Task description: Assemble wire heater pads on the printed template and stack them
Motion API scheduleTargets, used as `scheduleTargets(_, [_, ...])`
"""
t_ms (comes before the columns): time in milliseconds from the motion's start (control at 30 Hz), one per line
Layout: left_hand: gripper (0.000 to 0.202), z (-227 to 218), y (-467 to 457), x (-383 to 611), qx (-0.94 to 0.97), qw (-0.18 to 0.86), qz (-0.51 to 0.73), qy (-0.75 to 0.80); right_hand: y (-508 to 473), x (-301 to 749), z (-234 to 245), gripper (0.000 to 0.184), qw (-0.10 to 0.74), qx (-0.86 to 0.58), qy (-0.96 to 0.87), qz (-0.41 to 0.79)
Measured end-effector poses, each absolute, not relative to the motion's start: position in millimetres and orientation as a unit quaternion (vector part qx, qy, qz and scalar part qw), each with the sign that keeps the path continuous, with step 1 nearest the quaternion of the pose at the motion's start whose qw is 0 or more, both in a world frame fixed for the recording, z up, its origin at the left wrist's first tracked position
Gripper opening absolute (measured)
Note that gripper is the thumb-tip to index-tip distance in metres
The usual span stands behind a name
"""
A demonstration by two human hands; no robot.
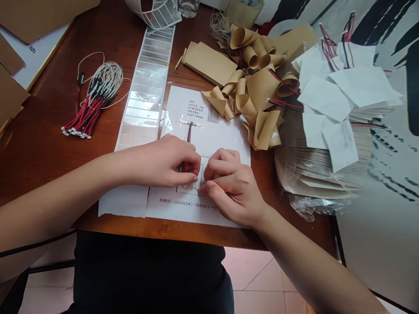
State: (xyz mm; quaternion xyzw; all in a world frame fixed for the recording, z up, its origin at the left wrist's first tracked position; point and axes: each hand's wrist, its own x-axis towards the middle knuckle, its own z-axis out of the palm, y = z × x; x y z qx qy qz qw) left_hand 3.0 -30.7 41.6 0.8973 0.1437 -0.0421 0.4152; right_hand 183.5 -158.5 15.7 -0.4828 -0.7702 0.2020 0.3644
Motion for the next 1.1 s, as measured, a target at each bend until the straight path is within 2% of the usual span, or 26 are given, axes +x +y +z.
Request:
scheduleTargets(267, [0.013, 36.4, -31.7, 5.8, 0.911, 0.378, -0.009, 0.166, -158.8, 183.8, 13.4, 0.042, 0.361, -0.488, -0.768, 0.204])
scheduleTargets(700, [0.01, 41.8, -28.7, 2.6, 0.903, 0.4, 0.019, 0.156, -158.2, 183.1, 14.3, 0.041, 0.356, -0.488, -0.769, 0.211])
scheduleTargets(1100, [0.013, 36.8, -30.8, 4.0, 0.913, 0.368, 0.036, 0.173, -159.0, 182.6, 14.4, 0.042, 0.348, -0.497, -0.767, 0.21])
